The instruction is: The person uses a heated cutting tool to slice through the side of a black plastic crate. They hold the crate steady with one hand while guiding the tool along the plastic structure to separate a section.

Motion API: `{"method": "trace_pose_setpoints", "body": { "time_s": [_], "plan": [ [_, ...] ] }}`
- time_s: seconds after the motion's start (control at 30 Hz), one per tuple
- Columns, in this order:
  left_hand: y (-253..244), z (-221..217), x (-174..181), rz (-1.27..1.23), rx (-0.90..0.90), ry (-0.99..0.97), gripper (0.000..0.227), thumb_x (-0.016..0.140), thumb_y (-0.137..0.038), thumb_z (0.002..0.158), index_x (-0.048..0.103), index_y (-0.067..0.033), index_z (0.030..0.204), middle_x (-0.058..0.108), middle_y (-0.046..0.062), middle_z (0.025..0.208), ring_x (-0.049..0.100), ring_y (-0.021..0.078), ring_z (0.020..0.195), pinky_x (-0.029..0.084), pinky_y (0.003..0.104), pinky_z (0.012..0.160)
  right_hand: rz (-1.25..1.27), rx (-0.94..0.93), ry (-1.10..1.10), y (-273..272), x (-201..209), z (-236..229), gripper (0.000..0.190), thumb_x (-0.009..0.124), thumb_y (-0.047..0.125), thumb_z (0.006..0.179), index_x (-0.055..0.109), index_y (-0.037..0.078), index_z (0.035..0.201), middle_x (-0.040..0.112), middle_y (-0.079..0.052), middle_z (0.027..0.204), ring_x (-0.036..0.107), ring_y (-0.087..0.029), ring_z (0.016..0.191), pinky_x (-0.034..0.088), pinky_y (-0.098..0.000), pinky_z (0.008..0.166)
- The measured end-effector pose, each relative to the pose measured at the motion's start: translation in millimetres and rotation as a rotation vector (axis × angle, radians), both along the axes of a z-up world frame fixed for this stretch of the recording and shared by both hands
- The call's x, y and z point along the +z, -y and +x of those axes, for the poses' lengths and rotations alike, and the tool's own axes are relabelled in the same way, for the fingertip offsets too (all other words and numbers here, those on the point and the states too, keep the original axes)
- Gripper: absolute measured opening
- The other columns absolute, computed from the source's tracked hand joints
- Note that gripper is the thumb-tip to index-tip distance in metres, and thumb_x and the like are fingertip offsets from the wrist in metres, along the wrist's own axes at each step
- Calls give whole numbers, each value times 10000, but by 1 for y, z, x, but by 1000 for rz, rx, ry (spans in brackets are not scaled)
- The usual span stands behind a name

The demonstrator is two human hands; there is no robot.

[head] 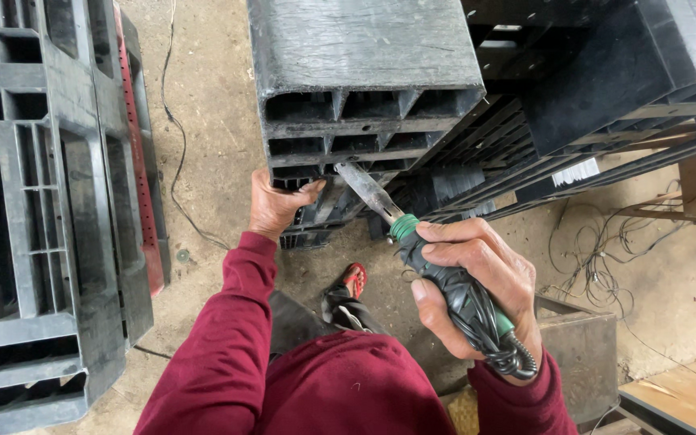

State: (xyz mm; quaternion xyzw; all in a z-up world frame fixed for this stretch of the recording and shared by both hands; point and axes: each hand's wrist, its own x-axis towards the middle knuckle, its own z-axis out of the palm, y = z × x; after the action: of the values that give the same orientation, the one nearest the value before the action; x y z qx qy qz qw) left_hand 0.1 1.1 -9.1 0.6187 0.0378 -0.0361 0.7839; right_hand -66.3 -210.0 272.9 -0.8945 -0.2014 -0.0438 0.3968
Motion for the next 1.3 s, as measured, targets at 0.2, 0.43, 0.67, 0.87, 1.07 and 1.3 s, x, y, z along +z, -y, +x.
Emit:
{"method": "trace_pose_setpoints", "body": {
  "time_s": [0.2,0.43,0.67,0.87,1.07,1.3],
  "plan": [
    [-1,1,-1,18,-6,8,115,844,13,765,742,-9,814,745,-6,802,668,41,728,587,238,701,-5,-17,-15,-1,0,-2,270,761,89,767,639,2,991,718,-169,1136,741,-197,857,591,-287,742],
    [-1,0,6,20,0,-5,136,840,0,762,747,-30,856,736,-31,818,628,18,729,560,226,686,-8,-29,-6,-2,-1,-3,271,758,93,756,641,0,982,717,-166,1131,734,-195,845,585,-287,739],
    [0,1,4,-67,-17,11,144,818,24,786,694,-44,763,688,-45,769,625,20,728,565,229,707,-23,-32,-5,-1,0,-4,279,763,105,764,637,10,993,716,-155,1136,733,-197,851,581,-292,749],
    [-1,0,4,34,-9,15,135,847,13,782,719,-29,794,706,-32,773,604,23,709,546,229,675,-35,-41,-12,-1,1,-4,278,763,109,768,639,18,1000,717,-149,1139,741,-198,867,583,-293,756],
    [-2,1,6,11,-19,-5,140,851,-1,770,753,-17,869,741,-19,812,647,29,722,566,230,688,-27,-54,-25,-1,2,-5,277,763,113,766,644,16,997,716,-147,1138,746,-196,858,588,-289,743],
    [-3,0,4,37,-22,35,112,835,-3,794,747,-2,864,729,-24,822,614,25,733,551,227,691,-53,-65,-20,0,4,-11,280,763,120,764,642,13,993,715,-149,1140,754,-217,883,593,-306,753]
  ]
}}
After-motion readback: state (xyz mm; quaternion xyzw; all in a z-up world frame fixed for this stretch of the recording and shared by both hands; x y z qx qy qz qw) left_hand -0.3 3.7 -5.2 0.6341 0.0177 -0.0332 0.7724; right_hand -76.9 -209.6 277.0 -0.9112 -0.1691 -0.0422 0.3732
